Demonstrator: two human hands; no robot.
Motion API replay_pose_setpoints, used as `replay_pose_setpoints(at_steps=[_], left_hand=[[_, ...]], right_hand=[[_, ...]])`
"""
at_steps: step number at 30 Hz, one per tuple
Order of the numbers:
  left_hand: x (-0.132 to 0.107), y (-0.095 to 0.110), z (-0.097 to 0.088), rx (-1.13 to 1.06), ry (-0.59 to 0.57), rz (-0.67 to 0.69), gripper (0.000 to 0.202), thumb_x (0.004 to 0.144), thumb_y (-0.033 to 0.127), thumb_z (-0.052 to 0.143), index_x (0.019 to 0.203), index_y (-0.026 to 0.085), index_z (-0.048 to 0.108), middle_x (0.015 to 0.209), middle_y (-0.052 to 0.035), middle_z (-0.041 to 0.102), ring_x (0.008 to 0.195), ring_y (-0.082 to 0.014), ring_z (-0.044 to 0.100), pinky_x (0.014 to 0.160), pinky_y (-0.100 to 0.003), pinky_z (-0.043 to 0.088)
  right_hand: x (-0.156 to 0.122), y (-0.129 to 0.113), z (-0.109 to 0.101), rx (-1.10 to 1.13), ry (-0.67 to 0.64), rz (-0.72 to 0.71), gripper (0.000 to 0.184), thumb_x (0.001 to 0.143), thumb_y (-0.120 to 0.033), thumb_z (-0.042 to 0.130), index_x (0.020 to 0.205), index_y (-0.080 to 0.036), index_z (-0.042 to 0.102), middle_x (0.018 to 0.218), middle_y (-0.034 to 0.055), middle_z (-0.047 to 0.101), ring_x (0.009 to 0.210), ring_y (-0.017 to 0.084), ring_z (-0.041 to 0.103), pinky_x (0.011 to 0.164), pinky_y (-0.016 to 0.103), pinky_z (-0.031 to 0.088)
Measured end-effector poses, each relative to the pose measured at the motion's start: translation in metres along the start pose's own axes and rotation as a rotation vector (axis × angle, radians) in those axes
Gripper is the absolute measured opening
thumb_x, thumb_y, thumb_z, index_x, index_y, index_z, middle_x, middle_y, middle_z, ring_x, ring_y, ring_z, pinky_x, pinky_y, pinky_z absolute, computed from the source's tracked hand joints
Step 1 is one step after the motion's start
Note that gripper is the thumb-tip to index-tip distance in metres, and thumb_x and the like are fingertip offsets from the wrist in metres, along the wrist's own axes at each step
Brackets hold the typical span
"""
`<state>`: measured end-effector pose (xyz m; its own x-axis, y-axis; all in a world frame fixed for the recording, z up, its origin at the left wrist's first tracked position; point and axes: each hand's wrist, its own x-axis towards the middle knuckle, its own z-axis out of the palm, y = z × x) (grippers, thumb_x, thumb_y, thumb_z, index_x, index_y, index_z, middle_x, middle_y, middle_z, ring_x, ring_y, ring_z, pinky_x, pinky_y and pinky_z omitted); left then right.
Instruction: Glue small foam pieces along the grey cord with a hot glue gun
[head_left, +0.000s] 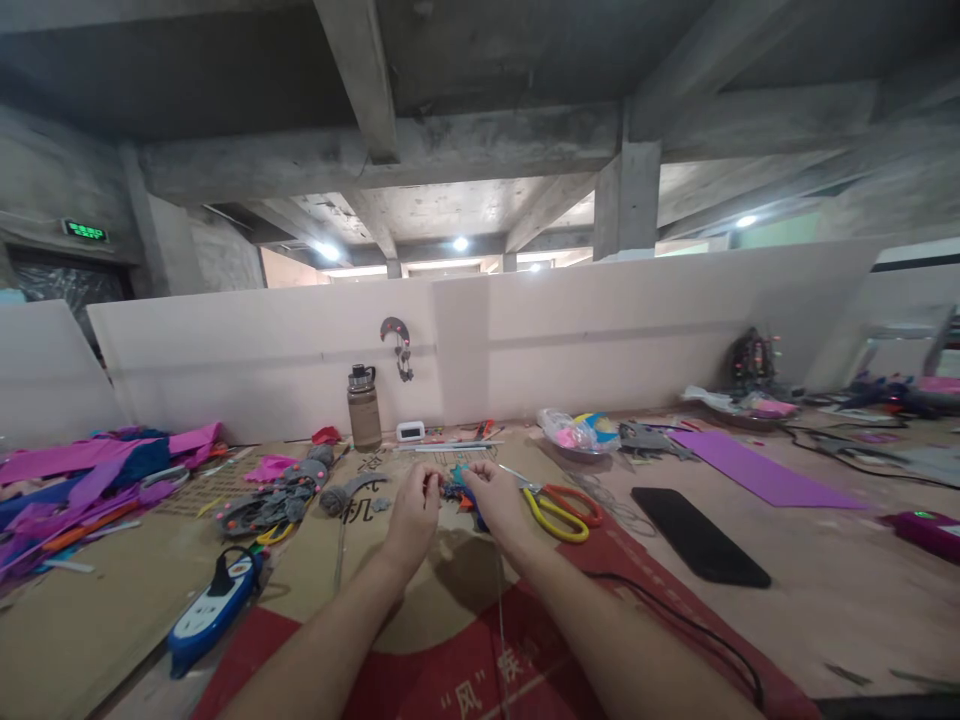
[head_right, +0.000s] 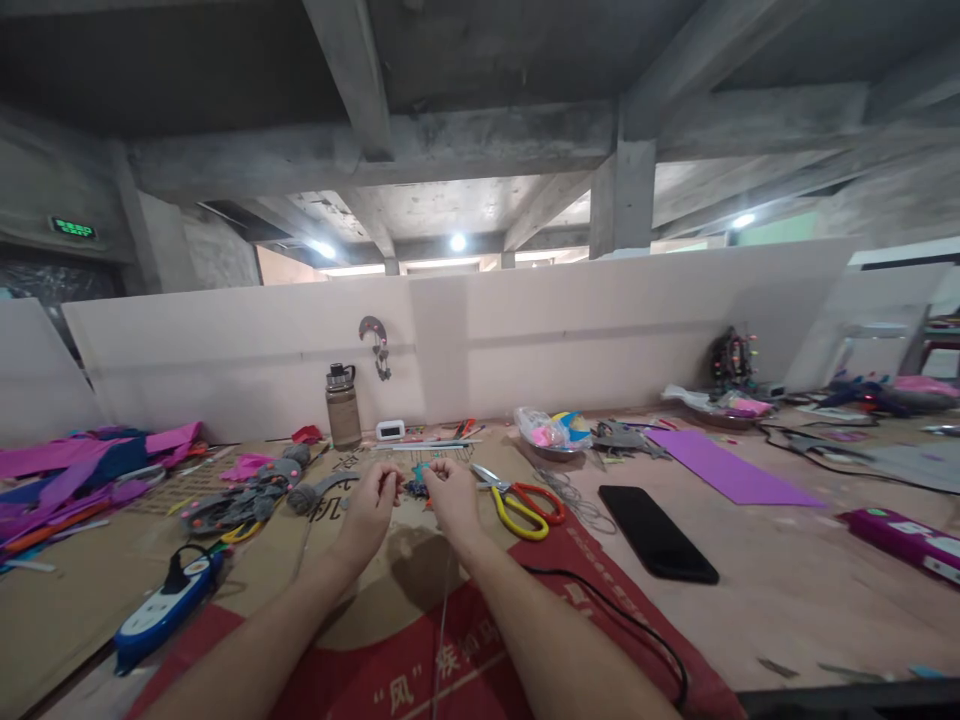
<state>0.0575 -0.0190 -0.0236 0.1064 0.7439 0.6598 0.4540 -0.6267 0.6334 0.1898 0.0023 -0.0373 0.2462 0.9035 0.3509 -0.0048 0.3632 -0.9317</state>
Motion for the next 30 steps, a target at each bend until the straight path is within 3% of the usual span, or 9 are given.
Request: replay_pose_setpoints(at_steps=[7, 11, 17, 22, 25, 30], left_hand=[[-0.003, 0.012, -0.005, 0.029, -0.009, 0.038, 0.016, 0.075, 0.009, 0.037, 0.068, 0.019, 0.048, 0.064, 0.0002, 0.051, 0.062, -0.0146, 0.048, 0.061, -0.026, 0.035], [-0.004, 0.018, -0.006, -0.007, -0.043, 0.059, 0.019, 0.072, 0.007, 0.037, 0.064, 0.018, 0.051, 0.064, -0.0005, 0.054, 0.065, -0.0144, 0.050, 0.064, -0.026, 0.037], [0.013, 0.012, -0.015, -0.182, 0.152, -0.143, 0.017, 0.075, 0.025, 0.052, 0.088, 0.017, 0.060, 0.087, -0.0049, 0.060, 0.081, -0.0173, 0.054, 0.072, -0.028, 0.040], [0.018, 0.003, -0.016, -0.449, -0.040, -0.385, 0.025, 0.075, 0.036, 0.053, 0.084, 0.015, 0.065, 0.083, -0.0065, 0.065, 0.077, -0.0174, 0.057, 0.066, -0.028, 0.042], [0.014, 0.007, -0.012, -0.578, -0.132, -0.387, 0.027, 0.075, 0.038, 0.055, 0.081, 0.014, 0.067, 0.078, -0.0062, 0.065, 0.071, -0.0159, 0.056, 0.062, -0.026, 0.042], [0.011, 0.012, -0.009, -0.567, -0.141, -0.373, 0.025, 0.070, 0.034, 0.062, 0.085, 0.014, 0.067, 0.072, -0.0033, 0.064, 0.064, -0.0119, 0.054, 0.059, -0.023, 0.040]], right_hand=[[-0.001, 0.005, 0.000, -0.020, -0.035, 0.013, 0.024, 0.063, -0.039, 0.059, 0.067, -0.016, 0.056, 0.053, -0.0014, 0.054, 0.048, 0.011, 0.047, 0.045, 0.022, 0.035], [0.001, 0.004, -0.003, -0.030, -0.033, 0.011, 0.024, 0.063, -0.040, 0.059, 0.066, -0.016, 0.056, 0.054, -0.0025, 0.053, 0.048, 0.010, 0.046, 0.046, 0.021, 0.035], [-0.004, -0.010, -0.007, -0.029, -0.046, 0.040, 0.026, 0.065, -0.043, 0.059, 0.069, -0.017, 0.056, 0.053, -0.0036, 0.050, 0.045, 0.009, 0.042, 0.042, 0.020, 0.033], [-0.011, -0.014, -0.005, -0.037, -0.124, 0.060, 0.026, 0.067, -0.044, 0.059, 0.071, -0.018, 0.054, 0.053, -0.0031, 0.053, 0.045, 0.010, 0.046, 0.041, 0.020, 0.034], [-0.012, -0.013, -0.004, -0.014, -0.143, 0.063, 0.027, 0.067, -0.044, 0.060, 0.072, -0.018, 0.054, 0.056, -0.0021, 0.056, 0.048, 0.011, 0.049, 0.043, 0.020, 0.036], [-0.013, -0.013, -0.003, 0.018, -0.167, 0.055, 0.032, 0.065, -0.047, 0.061, 0.075, -0.017, 0.055, 0.065, 0.0014, 0.061, 0.055, 0.012, 0.051, 0.047, 0.021, 0.039]])
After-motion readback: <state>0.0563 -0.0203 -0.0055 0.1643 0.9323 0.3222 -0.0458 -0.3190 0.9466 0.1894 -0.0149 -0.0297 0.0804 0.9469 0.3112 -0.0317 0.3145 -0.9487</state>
